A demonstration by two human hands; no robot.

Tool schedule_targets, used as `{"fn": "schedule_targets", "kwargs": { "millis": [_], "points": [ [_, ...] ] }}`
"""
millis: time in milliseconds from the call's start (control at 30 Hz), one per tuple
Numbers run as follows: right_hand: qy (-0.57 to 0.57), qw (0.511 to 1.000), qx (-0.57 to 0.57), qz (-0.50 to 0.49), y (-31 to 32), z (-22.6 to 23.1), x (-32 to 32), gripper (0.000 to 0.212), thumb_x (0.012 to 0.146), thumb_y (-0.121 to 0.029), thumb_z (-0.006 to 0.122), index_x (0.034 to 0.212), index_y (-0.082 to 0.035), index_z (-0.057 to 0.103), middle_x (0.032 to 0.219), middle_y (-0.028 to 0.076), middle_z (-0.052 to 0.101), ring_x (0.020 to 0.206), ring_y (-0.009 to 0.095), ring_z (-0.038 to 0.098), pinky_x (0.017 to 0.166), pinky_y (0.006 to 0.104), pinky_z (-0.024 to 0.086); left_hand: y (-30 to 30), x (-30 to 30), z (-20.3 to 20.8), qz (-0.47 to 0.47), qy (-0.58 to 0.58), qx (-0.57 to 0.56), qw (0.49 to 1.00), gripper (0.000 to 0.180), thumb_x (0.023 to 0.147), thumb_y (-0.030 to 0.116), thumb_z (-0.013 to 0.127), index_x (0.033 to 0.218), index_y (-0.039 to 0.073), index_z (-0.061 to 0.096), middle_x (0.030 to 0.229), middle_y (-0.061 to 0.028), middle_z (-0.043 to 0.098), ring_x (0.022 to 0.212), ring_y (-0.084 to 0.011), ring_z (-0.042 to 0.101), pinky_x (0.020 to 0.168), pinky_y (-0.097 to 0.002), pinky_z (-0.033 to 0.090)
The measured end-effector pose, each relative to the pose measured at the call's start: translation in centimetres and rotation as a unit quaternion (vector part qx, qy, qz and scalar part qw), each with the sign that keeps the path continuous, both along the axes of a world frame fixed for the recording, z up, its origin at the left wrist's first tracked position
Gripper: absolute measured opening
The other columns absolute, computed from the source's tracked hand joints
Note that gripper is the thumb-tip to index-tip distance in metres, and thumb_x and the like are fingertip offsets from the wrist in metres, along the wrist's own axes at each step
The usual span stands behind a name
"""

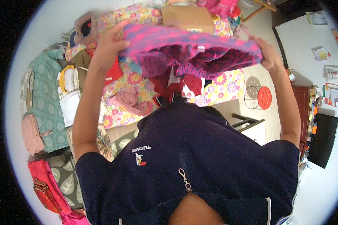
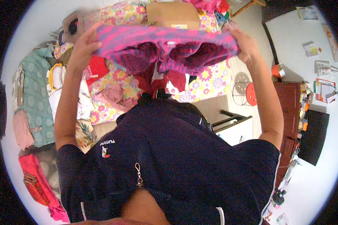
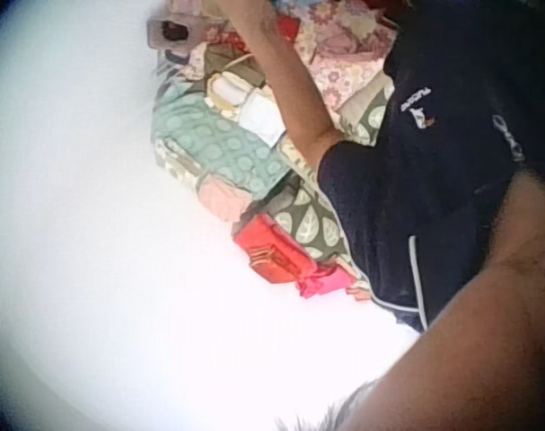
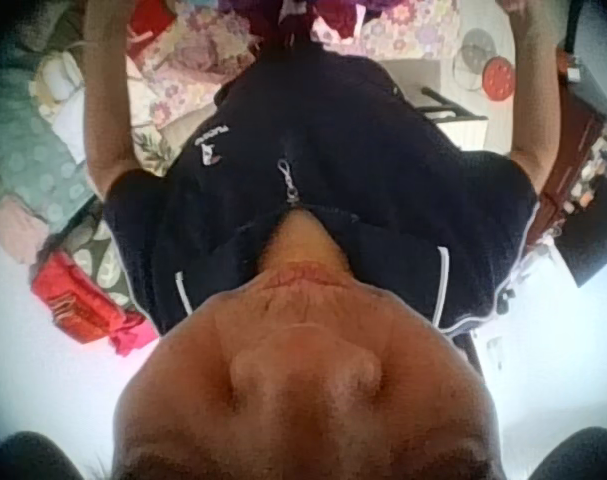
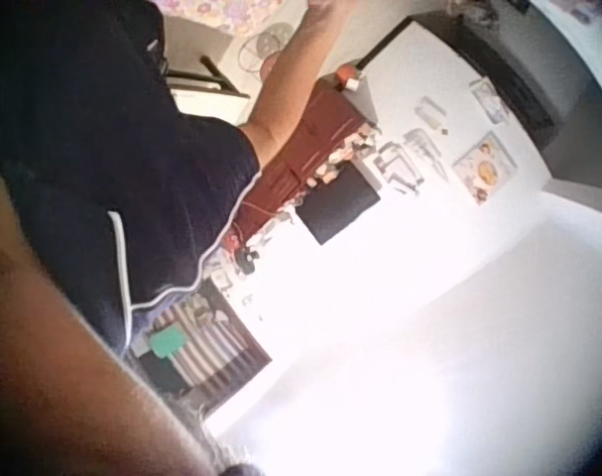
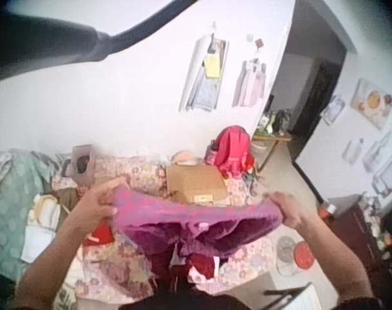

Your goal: The person folds a red fabric item with a zipper and places it on a pile. They then pick up and fold several other clothing items, including beige shorts and a pink patterned garment, arranging them on a floral-patterned bed.

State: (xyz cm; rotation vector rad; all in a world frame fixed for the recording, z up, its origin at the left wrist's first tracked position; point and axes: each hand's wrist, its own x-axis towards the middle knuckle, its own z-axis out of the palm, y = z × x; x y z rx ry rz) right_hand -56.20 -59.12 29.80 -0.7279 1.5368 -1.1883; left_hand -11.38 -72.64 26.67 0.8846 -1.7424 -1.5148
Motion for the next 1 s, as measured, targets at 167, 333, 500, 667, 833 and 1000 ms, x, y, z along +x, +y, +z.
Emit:
{"fn": "schedule_targets", "kwargs": {
  "millis": [167,333,500,667,833,1000],
  "points": [
    [0.006,0.953,0.272,0.131,11.1,-4.3,6.6,0.029,0.087,-0.026,0.05,0.104,-0.002,0.054,0.095,0.009,0.058,0.081,0.012,0.055,0.072,0.0229,0.045,12.4,5.9,-1.5,0.004,-0.082,0.247,0.966,0.071,0.062,0.006,0.057,0.129,0.001,0.034,0.127,-0.0087,0.042,0.106,-0.019,0.05,0.089,-0.0314,0.042],
    [0.091,0.938,0.315,0.109,18.0,-8.9,10.7,0.024,0.082,-0.018,0.057,0.099,-0.001,0.055,0.082,0.004,0.058,0.074,0.01,0.052,0.067,0.0223,0.042,24.4,7.7,-5.2,0.128,0.018,0.495,0.859,0.064,0.066,-0.009,0.051,0.128,-0.003,0.034,0.115,-0.0125,0.052,0.095,-0.0182,0.056,0.081,-0.0254,0.044],
    [0.437,0.88,0.035,0.182,16.9,-7.1,14.8,0.026,0.076,-0.005,0.058,0.102,-0.004,0.053,0.091,0.008,0.057,0.087,0.022,0.055,0.07,0.0308,0.044,25.8,7.4,-5.8,0.16,-0.047,0.351,0.921,0.062,0.073,-0.003,0.053,0.13,0.009,0.035,0.126,-0.013,0.042,0.108,-0.0158,0.045,0.079,-0.0236,0.044],
    [0.464,0.737,-0.069,0.486,14.8,-7.9,12.5,0.02,0.076,-0.007,0.054,0.096,-0.005,0.057,0.091,0.012,0.057,0.085,0.028,0.054,0.076,0.0367,0.04,25.0,8.1,-4.8,0.024,-0.332,-0.089,0.939,0.045,0.073,0.001,0.053,0.116,0.012,0.05,0.126,-0.0132,0.039,0.119,-0.0261,0.034,0.093,-0.0381,0.033],
    [0.386,0.808,-0.017,0.445,14.3,-4.9,14.3,0.029,0.082,-0.017,0.052,0.109,-0.007,0.052,0.093,0.014,0.057,0.079,0.029,0.055,0.068,0.0358,0.043,24.8,8.1,-5.6,-0.007,-0.187,0.041,0.981,0.03,0.078,0.015,0.056,0.107,0.007,0.055,0.109,-0.0118,0.053,0.101,-0.027,0.049,0.086,-0.0359,0.037],
    [0.408,0.778,0.028,0.477,12.1,-5.1,16.3,0.03,0.084,-0.02,0.05,0.112,-0.011,0.049,0.088,0.017,0.059,0.076,0.031,0.059,0.064,0.0387,0.046,23.2,6.4,-5.3,-0.001,-0.218,0.066,0.974,0.032,0.08,0.025,0.058,0.104,0.005,0.055,0.095,-0.0145,0.059,0.083,-0.0295,0.057,0.071,-0.0331,0.045]
  ]
}}
